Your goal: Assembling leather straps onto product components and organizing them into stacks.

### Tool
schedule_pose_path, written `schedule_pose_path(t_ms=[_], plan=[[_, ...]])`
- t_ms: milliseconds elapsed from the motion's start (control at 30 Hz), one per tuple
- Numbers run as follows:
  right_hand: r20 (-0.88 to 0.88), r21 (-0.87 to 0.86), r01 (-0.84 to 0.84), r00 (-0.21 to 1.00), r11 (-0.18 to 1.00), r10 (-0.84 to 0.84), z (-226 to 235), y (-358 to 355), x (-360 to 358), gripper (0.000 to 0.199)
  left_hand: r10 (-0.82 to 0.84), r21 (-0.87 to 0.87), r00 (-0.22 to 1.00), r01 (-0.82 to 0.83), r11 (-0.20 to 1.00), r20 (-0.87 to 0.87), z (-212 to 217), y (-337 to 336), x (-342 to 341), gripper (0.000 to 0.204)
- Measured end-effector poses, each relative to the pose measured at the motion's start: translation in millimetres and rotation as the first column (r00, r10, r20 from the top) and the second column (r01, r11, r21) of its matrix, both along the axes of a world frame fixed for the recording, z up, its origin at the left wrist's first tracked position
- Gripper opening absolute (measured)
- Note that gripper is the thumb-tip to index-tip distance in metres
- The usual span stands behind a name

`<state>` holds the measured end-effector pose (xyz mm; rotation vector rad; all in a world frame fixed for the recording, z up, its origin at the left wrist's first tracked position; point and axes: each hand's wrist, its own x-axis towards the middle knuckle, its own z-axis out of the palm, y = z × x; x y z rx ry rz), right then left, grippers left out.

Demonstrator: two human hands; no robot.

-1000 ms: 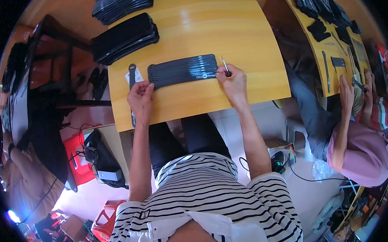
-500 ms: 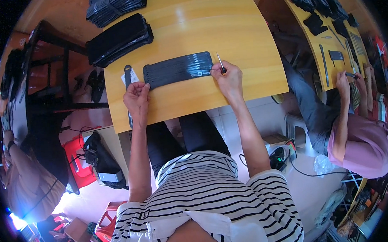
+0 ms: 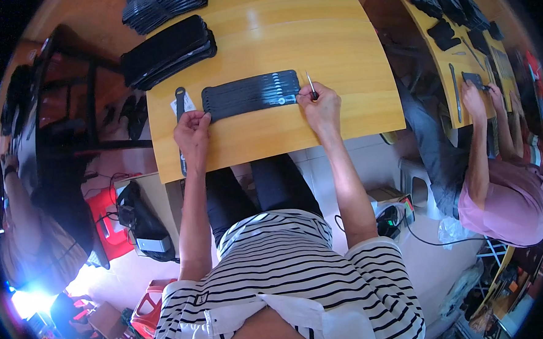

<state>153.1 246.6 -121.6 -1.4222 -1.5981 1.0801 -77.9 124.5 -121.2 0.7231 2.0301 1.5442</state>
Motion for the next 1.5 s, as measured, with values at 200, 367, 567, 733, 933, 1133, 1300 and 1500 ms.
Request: schedule_pose_path(t_ms=[200, 367, 567, 733, 933, 1133, 1300, 1500], plan=[[0.021, -0.012, -0.001, 1.0, 1.0, 0.002, 0, 0, -3, 0.005, -0.019, 0.04, 0.992, 0.024, 0.999, -0.123, -13, 2, -3, 0.011], [0.033, 0.015, -0.01, 0.999, 1.0, 0.009, -2, -1, -2, 0.006, -0.007, -0.016, 0.99, 0.004, 1.0, -0.139, -8, 1, 0, 0.011], [0.007, 0.039, 0.027, 1.0, 0.999, -0.027, -8, 1, -4, 0.005, 0.064, -0.07, 0.983, -0.077, 0.995, -0.174, -1, 3, 5, 0.012], [0.067, 0.041, 0.032, 0.997, 0.999, -0.035, -3, -1, -7, 0.006, 0.072, -0.077, 0.972, -0.091, 0.993, -0.222, 2, 1, 5, 0.012], [0.077, 0.02, 0.04, 0.996, 0.999, -0.041, 4, -1, -8, 0.007, 0.054, -0.074, 0.964, -0.075, 0.994, -0.259, 6, 1, 4, 0.012], [0.021, -0.004, 0.042, 0.999, 0.999, -0.042, -7, 4, -9, 0.008, 0.054, -0.114, 0.981, -0.076, 0.991, -0.186, 2, 3, -4, 0.012], [0.119, 0.007, 0.033, 0.992, 0.999, -0.034, 1, 0, -9, 0.008, 0.027, -0.117, 0.998, -0.02, 0.993, 0.058, 21, -2, -5, 0.011], [0.059, 0.061, 0.069, 0.996, 0.996, -0.072, -1, 0, 9, 0.007, 0.019, 0.005, 0.927, -0.018, 1.0, -0.375, 31, -24, 11, 0.016]])
